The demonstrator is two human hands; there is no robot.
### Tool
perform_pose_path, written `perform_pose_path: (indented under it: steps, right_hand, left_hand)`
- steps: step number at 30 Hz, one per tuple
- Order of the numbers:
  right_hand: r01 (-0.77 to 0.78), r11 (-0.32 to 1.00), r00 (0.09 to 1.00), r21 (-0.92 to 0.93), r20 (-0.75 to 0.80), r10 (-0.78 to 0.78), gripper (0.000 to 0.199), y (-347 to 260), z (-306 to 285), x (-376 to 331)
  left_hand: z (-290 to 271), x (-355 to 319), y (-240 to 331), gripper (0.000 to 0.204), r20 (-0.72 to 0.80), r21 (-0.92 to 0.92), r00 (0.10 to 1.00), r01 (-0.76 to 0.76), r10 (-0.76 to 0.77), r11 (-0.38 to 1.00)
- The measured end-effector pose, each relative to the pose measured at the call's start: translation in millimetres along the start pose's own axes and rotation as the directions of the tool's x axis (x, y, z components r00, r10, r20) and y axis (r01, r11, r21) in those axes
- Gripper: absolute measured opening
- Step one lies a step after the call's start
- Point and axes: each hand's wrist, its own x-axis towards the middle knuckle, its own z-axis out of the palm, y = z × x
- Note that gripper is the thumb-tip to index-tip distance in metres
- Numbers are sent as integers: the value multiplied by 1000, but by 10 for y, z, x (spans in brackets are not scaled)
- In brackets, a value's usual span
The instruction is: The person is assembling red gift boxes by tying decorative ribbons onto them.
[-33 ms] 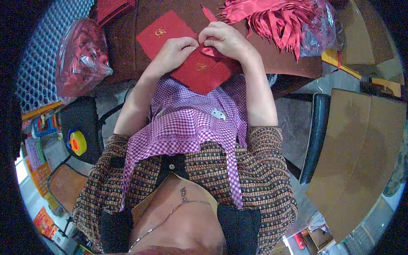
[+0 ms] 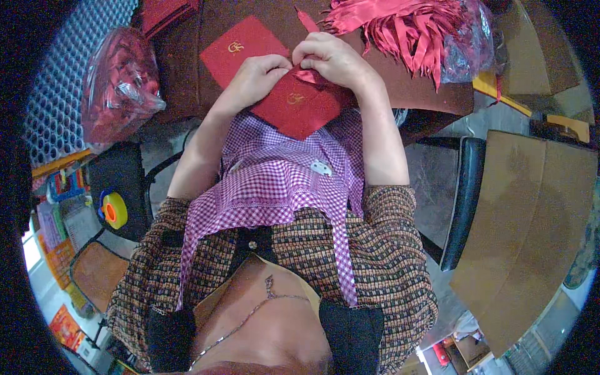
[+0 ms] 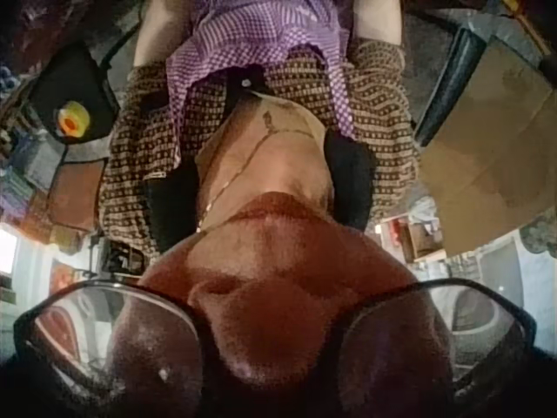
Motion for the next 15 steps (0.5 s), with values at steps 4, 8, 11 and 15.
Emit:
perform_pose_path:
  steps: [4,8,11,15]
  right_hand:
    - [-3,1000,999,-8,54,3,12,-35,-55,-53]
    - [-49,998,997,43,65,46,12,34,-135,-138]
    - [-115,988,993,106,12,114,11,71,-135,-104]
    - [-222,963,974,155,5,224,13,162,-149,-112]
  left_hand:
    - [-73,-15,-42,19,82,-331,947,320,-311,888]
    - [-400,20,-286,23,-209,-652,805,308,-555,693]
    - [-400,-16,-390,25,-466,-330,818,194,-338,924]
    - [-303,-140,-62,20,-405,149,911,-20,79,989]
